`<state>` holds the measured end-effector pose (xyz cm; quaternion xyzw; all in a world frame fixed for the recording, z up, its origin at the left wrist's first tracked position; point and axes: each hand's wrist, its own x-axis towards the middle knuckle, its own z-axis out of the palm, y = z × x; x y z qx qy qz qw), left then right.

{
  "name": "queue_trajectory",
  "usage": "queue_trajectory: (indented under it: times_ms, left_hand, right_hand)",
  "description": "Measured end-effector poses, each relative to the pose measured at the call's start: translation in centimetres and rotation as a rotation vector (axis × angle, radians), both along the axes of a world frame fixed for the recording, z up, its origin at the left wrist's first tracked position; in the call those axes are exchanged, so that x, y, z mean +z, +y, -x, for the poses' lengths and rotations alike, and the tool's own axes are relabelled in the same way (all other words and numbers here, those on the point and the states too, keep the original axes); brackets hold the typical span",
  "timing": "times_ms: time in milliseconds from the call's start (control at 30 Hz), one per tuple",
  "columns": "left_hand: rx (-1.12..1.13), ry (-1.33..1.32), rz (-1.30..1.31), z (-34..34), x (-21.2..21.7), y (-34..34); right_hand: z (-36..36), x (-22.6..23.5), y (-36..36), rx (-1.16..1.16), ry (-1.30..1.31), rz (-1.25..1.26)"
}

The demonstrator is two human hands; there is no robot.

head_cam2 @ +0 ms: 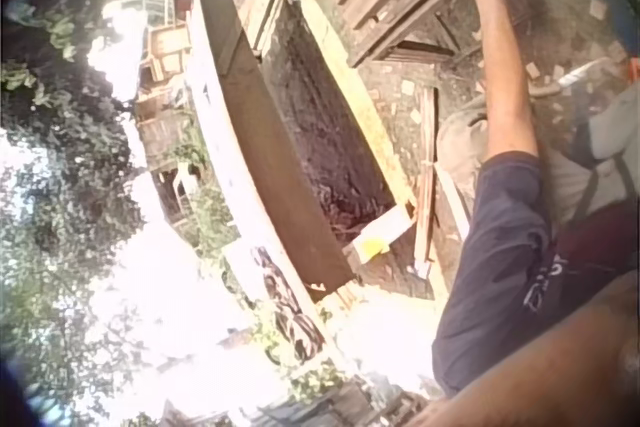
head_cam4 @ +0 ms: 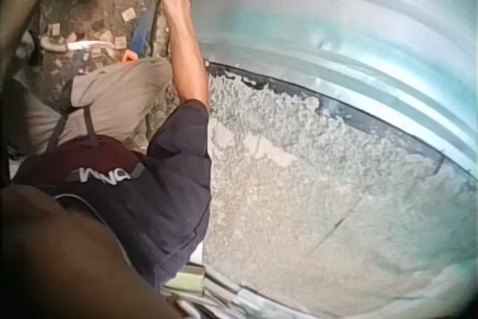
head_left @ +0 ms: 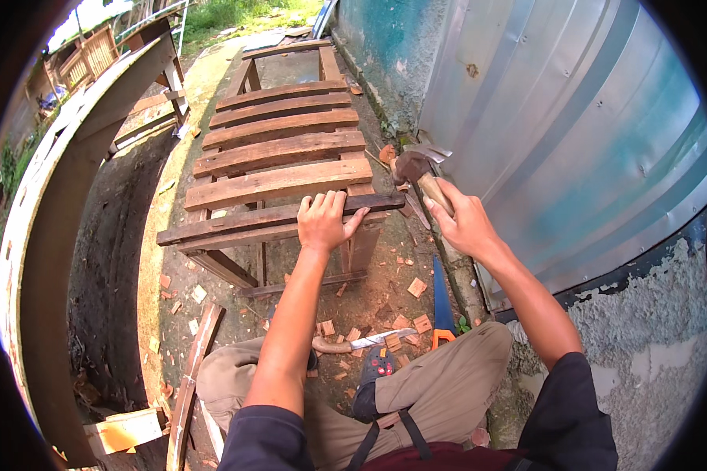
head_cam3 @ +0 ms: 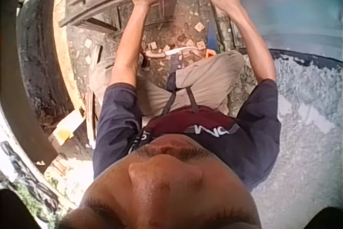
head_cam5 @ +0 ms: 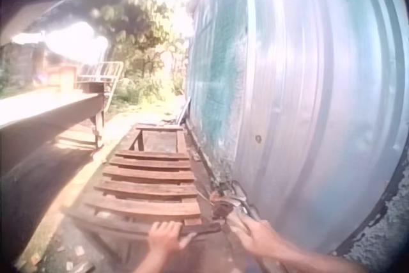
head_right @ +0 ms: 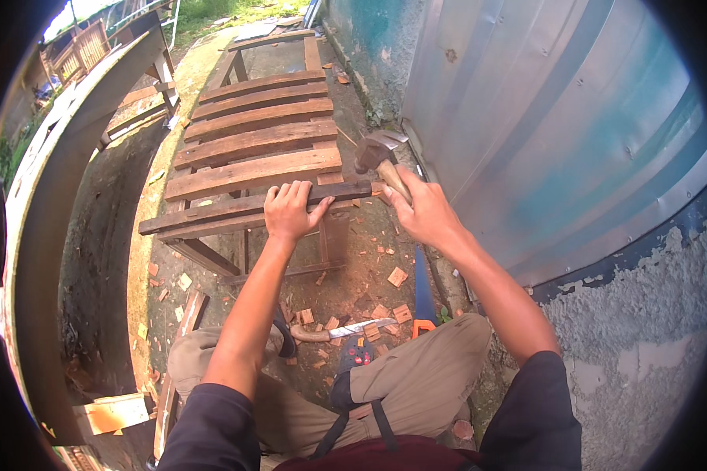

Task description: The person uses a hammer to pry apart and remove wooden slats from a wooden pallet. They repeatedly strike the slats and pull them free, placing the removed pieces on the ground.

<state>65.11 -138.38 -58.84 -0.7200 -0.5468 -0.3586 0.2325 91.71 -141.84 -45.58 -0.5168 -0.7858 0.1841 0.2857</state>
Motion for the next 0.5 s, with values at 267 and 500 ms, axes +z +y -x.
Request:
queue_trajectory:
  times_ms: [267,500]
  left_hand:
    - [0.012,0.007,-0.01,0.0,0.1,0.3]
    - [0.011,0.02,0.01,-0.4,0.0,0.0]
  right_hand:
    - [-0.8,0.2,0.7,0.041,-0.099,0.011]
    - [-1.2,-2.5,1.0,0.032,-0.15,0.02]
